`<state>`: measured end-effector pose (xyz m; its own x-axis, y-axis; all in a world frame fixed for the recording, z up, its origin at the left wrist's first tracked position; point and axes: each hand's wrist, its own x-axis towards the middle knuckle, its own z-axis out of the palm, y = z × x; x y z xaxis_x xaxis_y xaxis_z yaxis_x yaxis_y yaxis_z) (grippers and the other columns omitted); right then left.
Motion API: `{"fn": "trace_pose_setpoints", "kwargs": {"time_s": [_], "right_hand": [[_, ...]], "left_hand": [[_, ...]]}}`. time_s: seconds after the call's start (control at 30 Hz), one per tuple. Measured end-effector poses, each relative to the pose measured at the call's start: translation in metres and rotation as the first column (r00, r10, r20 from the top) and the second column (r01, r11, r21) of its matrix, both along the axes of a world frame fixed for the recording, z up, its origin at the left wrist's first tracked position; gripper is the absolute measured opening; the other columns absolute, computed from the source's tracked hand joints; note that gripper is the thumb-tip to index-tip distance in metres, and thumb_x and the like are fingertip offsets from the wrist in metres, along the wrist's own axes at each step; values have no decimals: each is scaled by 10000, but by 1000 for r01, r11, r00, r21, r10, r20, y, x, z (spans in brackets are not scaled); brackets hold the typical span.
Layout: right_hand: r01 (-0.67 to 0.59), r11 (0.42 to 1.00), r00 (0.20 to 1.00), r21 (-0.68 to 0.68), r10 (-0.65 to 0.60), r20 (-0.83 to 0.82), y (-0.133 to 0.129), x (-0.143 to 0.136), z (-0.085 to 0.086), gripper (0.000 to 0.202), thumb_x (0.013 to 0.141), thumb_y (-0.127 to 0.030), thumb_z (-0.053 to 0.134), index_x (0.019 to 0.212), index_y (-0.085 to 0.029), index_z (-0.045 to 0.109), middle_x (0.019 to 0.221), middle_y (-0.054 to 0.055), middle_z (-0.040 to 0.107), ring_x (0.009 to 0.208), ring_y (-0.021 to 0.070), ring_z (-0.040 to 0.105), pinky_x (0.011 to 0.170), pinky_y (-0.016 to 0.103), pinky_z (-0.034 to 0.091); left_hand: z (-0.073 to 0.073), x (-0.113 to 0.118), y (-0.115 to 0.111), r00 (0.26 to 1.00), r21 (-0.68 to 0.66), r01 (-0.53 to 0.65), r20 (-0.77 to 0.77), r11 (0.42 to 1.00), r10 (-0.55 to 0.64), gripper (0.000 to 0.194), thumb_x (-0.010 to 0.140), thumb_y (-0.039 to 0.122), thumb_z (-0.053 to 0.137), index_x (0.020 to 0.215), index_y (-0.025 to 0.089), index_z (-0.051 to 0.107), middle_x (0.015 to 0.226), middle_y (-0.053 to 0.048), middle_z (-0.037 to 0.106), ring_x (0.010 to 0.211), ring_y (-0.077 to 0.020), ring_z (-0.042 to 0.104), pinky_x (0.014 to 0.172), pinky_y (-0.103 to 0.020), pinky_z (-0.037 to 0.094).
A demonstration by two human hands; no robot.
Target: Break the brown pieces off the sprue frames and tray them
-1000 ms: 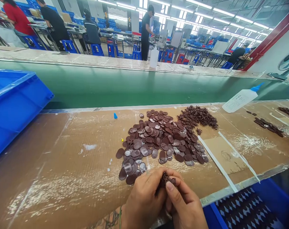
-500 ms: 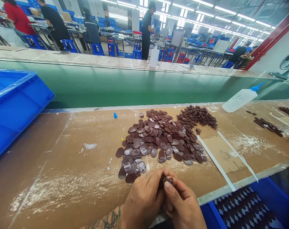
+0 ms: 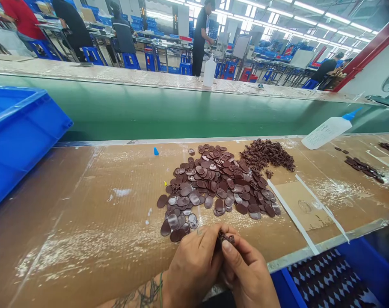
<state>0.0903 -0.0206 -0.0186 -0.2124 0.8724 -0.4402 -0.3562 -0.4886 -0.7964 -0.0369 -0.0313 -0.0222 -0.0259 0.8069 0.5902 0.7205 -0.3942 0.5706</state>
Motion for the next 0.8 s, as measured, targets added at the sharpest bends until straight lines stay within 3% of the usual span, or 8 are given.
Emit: {"fn": "trace_pose_setpoints", "kwargs": {"time_s": [0.4, 0.8], "right_hand": [[-15, 1000, 1000, 4, 15, 18, 1, 0, 5, 391, 677, -477, 883, 804, -139, 734, 480, -83, 411, 427, 35, 314, 444, 187, 221], [-39, 999, 999, 18, 39, 25, 2, -2, 5, 381, 704, -490, 858, 817, -150, 726, 480, -87, 390, 445, 53, 313, 448, 201, 253]], "left_hand": [[-2, 2, -1, 1000, -44, 12, 6, 999, -12, 242, 1037, 287, 415, 1172, 143, 554, 919, -61, 750, 770, -205, 739, 658, -331, 618], [-6, 0, -1, 999, -66, 25, 33, 998, -23, 210, 1016, 235, 444, 1167, 147, 560, 933, -67, 744, 799, -210, 736, 696, -333, 618]]}}
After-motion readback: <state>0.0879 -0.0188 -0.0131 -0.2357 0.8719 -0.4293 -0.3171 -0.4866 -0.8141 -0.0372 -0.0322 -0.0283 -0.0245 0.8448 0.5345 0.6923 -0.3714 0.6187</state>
